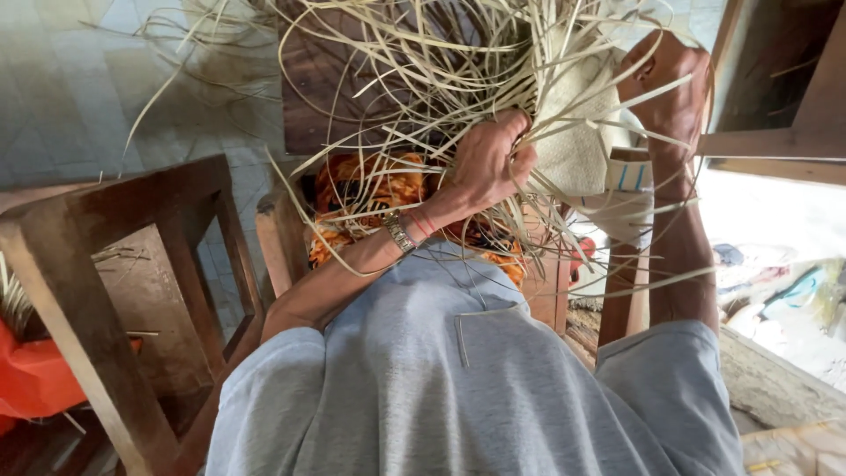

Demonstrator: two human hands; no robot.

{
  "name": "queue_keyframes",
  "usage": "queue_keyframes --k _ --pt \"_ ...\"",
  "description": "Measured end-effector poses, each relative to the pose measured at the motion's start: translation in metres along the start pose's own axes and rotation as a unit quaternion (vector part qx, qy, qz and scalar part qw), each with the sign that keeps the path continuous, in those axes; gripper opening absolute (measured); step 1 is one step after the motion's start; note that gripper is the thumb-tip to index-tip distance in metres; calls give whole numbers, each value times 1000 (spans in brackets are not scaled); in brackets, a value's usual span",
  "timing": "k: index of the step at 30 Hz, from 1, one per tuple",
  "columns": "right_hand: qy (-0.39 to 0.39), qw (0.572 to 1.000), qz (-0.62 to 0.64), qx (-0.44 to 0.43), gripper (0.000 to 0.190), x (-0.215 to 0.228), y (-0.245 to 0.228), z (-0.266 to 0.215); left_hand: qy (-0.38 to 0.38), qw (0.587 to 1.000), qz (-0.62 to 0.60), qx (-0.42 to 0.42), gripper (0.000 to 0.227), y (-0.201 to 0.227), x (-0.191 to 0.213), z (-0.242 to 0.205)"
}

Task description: The person weaves together thin strips of light-colored material to form a basket, using their hands and occasionally cutting a strip with a knife.

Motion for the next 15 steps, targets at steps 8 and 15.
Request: queue_keyframes --k 8,15 --pt "43 994 -97 -19 10 21 18 -1 38 999 -34 7 29 -5 5 -1" --pt "-1 992 114 -60 12 74 -46 2 34 981 -188 15 13 1 23 6"
Point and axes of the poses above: each hand's wrist, its own z-axis towards the middle knuckle, its own x-axis out of the back of the hand, y = z × x, the point moved 7 cm from there along z, towards the middle knuckle, and after that the axes turned 2 degrees about -z, right-handed, at the moved point
